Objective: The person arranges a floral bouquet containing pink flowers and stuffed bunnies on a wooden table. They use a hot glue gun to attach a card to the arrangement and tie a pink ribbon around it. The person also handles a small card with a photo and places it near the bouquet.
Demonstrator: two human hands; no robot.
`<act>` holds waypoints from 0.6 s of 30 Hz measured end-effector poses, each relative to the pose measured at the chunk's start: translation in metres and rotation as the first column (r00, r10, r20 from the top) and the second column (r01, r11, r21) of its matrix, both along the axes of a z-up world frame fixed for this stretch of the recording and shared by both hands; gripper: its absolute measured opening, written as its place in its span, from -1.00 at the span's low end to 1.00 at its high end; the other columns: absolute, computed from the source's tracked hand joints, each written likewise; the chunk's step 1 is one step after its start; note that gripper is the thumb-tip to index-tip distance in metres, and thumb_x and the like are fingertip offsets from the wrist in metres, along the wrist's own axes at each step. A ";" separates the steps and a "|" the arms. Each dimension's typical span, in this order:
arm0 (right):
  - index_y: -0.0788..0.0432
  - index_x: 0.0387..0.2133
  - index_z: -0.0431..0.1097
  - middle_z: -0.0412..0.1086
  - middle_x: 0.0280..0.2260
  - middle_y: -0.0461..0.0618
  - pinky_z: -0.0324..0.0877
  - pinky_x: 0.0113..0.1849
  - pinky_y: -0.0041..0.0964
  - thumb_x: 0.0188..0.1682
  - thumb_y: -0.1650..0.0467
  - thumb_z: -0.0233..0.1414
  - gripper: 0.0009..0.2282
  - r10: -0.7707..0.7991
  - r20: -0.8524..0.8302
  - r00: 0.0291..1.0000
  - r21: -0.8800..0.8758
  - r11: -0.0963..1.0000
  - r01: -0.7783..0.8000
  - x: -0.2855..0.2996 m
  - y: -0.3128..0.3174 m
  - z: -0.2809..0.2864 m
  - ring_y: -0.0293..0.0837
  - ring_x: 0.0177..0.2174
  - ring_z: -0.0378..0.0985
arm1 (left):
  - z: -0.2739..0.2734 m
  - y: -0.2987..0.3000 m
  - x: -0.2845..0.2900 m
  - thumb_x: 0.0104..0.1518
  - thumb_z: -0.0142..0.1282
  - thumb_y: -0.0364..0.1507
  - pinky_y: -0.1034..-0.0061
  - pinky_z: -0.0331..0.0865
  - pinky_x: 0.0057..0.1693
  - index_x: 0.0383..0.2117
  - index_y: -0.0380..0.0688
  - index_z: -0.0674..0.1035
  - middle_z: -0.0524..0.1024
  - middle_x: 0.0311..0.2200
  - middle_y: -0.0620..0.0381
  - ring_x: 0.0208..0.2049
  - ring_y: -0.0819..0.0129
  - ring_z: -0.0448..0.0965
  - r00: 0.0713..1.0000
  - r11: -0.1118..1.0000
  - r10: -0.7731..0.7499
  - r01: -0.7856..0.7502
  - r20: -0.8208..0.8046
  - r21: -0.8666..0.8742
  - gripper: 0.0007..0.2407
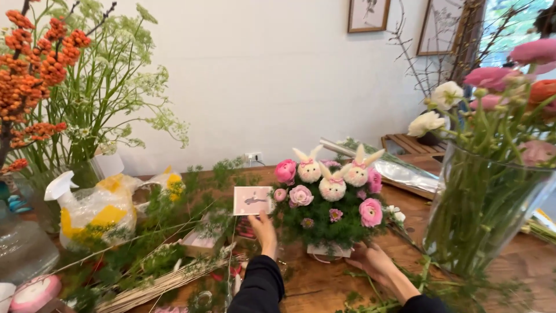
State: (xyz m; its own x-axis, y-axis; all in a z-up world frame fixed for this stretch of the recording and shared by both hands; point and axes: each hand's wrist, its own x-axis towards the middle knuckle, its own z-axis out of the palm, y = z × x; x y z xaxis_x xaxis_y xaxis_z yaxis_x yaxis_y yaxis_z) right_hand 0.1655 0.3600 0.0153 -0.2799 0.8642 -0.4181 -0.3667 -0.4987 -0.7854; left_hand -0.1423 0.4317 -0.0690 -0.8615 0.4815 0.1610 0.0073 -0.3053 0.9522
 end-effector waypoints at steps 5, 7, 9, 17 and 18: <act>0.40 0.19 0.00 0.17 0.21 0.41 0.31 0.09 0.26 0.05 0.67 -0.27 -0.60 -0.005 0.075 0.997 0.124 0.992 -0.004 -0.007 -0.006 -0.002 0.36 0.04 0.36 | 0.007 -0.020 0.023 0.32 -0.17 -0.36 0.31 0.33 0.02 -0.10 -0.17 0.36 0.53 -0.05 -0.11 -0.08 0.10 0.51 0.983 0.983 -0.183 0.182 0.019 0.020 -0.83; 0.15 0.35 -0.30 -0.21 0.37 0.27 0.37 0.07 0.24 -0.04 0.72 -0.17 -0.32 -0.004 0.068 0.998 0.136 0.991 -0.005 -0.003 0.001 -0.011 0.36 0.13 0.32 | 0.039 -0.049 0.045 -0.06 -0.38 -0.82 0.29 0.14 0.28 0.29 0.01 0.14 0.26 0.27 0.03 0.20 0.21 0.29 0.905 0.898 -0.417 0.396 0.087 0.192 -0.33; 0.19 0.33 -0.24 -0.13 0.36 0.24 0.36 0.08 0.23 -0.06 0.70 -0.12 -0.33 0.016 0.073 0.997 0.138 0.990 -0.026 -0.004 -0.009 0.001 0.31 0.15 0.31 | 0.047 -0.055 0.044 0.07 -0.38 -0.78 0.26 0.21 0.26 0.28 0.06 0.18 0.31 0.26 0.05 0.20 0.19 0.34 0.869 0.882 -0.461 0.427 0.178 0.199 -0.41; 0.57 0.03 0.20 -0.05 0.31 0.39 0.47 0.04 0.24 -0.06 0.64 0.02 -0.63 0.129 0.206 0.970 0.134 0.978 -0.158 0.018 -0.014 -0.016 0.35 0.10 0.39 | 0.005 -0.055 0.030 -0.03 -0.44 -0.89 0.33 0.13 0.32 0.28 0.04 0.19 0.27 0.29 0.02 0.29 0.24 0.27 0.830 0.817 -0.551 0.513 0.092 0.264 -0.31; 0.50 0.13 0.13 -0.02 0.30 0.41 0.46 0.04 0.21 -0.06 0.67 -0.01 -0.56 0.114 0.210 0.971 0.166 0.975 -0.150 0.021 -0.016 -0.022 0.30 0.17 0.30 | 0.013 -0.071 0.034 0.04 -0.39 -0.84 0.31 0.16 0.30 0.28 0.03 0.20 0.30 0.27 0.00 0.26 0.20 0.32 0.814 0.808 -0.567 0.518 0.128 0.280 -0.37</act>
State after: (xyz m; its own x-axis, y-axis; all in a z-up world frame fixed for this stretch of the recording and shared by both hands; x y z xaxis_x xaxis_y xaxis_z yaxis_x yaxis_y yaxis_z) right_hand 0.1866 0.3437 -0.0067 -0.3238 0.8912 -0.3178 -0.1356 -0.3761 -0.9166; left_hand -0.1085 0.3612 -0.0558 -0.4939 0.8511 0.1779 -0.4017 -0.4048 0.8214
